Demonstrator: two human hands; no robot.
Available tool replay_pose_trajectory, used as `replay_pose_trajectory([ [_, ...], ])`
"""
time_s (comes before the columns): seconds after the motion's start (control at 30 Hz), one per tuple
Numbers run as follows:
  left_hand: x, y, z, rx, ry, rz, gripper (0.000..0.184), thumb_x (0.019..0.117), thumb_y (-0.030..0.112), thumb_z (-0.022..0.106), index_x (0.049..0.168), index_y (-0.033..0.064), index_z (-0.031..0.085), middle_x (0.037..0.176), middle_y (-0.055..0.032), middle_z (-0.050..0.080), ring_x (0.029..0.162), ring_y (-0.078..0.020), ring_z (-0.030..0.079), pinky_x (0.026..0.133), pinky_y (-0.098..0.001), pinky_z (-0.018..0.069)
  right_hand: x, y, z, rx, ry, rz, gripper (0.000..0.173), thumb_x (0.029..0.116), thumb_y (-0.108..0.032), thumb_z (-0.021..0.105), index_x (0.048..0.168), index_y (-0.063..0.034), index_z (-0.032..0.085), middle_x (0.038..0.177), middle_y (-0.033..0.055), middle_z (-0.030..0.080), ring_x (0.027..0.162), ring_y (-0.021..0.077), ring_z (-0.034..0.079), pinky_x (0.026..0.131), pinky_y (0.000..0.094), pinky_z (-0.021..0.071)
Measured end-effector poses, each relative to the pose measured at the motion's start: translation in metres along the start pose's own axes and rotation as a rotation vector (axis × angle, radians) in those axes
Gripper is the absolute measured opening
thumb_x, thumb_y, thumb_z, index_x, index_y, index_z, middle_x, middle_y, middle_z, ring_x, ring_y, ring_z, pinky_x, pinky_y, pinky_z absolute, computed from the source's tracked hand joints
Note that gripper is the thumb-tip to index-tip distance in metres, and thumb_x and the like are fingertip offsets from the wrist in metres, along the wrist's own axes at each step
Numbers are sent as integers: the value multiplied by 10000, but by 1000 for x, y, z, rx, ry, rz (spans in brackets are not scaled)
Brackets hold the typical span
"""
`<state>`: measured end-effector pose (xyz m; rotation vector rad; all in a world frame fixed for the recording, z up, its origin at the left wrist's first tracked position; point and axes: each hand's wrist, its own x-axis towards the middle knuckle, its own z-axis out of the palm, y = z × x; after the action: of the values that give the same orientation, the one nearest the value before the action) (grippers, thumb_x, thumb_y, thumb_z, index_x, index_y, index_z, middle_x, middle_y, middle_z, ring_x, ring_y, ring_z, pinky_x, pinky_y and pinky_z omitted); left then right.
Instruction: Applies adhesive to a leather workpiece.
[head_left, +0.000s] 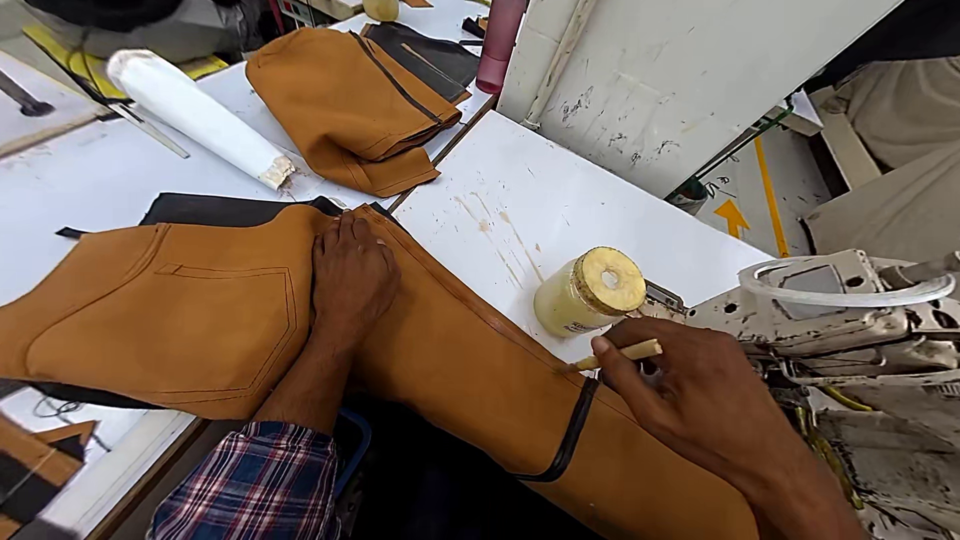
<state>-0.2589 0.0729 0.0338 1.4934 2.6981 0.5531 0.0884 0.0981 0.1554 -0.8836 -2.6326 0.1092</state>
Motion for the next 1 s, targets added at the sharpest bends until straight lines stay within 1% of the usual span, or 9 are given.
replay_pose_trajectory([
  [0.1,0,-1,0,7,-1,7,539,1070,272,260,1410,-76,492,1548,-261,439,1463,-414,394,1190,-600,273,-2,-4,15,91,66,-14,302,1010,-371,531,935,-177,749,837,-92,699,747,-8,648,642,202,547],
  [0.2,1,0,-1,6,-1,11,547,1069,275,252,1422,-70,487,1554,-259,433,1462,-420,393,1188,-603,273,-6,-2,20,221,123,-57,252,1021,-312,569,1011,-149,760,950,-72,726,877,-10,673,756,178,574],
  [0.27,0,-1,-1,9,-1,10,548,1069,276,252,1420,-74,488,1549,-267,435,1456,-423,399,1184,-609,274,-20,6,11,196,104,-45,265,1019,-327,558,992,-158,760,939,-81,720,863,-11,669,745,188,574],
  [0.37,1,0,-1,16,-8,12,545,1072,277,252,1414,-75,489,1544,-272,438,1450,-430,404,1176,-614,282,-47,20,-11,49,39,41,297,1005,-382,508,888,-197,708,799,-117,643,706,-25,601,595,200,514],
  [0.43,1,0,-1,29,-14,8,550,1073,284,245,1417,-70,487,1548,-266,437,1453,-428,401,1176,-613,282,-55,22,-21,-6,46,72,307,996,-390,500,846,-206,694,751,-124,620,654,-28,575,549,207,481],
  [0.57,0,-1,-1,10,-10,33,556,1069,285,248,1407,-85,488,1538,-293,436,1444,-457,404,1157,-645,288,-54,16,2,151,131,43,267,1002,-338,564,914,-165,747,837,-95,693,771,-24,648,669,186,558],
  [0.67,0,-1,-3,-1,-9,34,552,1073,289,257,1402,-87,493,1533,-297,440,1441,-467,404,1152,-659,289,-60,19,5,245,162,16,230,1018,-301,581,977,-150,751,900,-88,696,842,-31,644,720,150,551],
  [0.87,0,0,-4,7,-21,30,567,1075,305,247,1414,-86,478,1530,-306,433,1434,-485,400,1135,-685,289,-83,30,-25,61,101,113,289,998,-352,525,843,-193,710,800,-121,642,726,-40,598,606,171,503],
  [1.0,0,-1,-4,15,-22,33,573,1076,315,241,1417,-79,478,1533,-293,438,1430,-483,405,1132,-690,292,-73,26,3,228,181,61,245,1003,-304,588,912,-148,753,853,-87,696,796,-20,651,694,171,562],
])
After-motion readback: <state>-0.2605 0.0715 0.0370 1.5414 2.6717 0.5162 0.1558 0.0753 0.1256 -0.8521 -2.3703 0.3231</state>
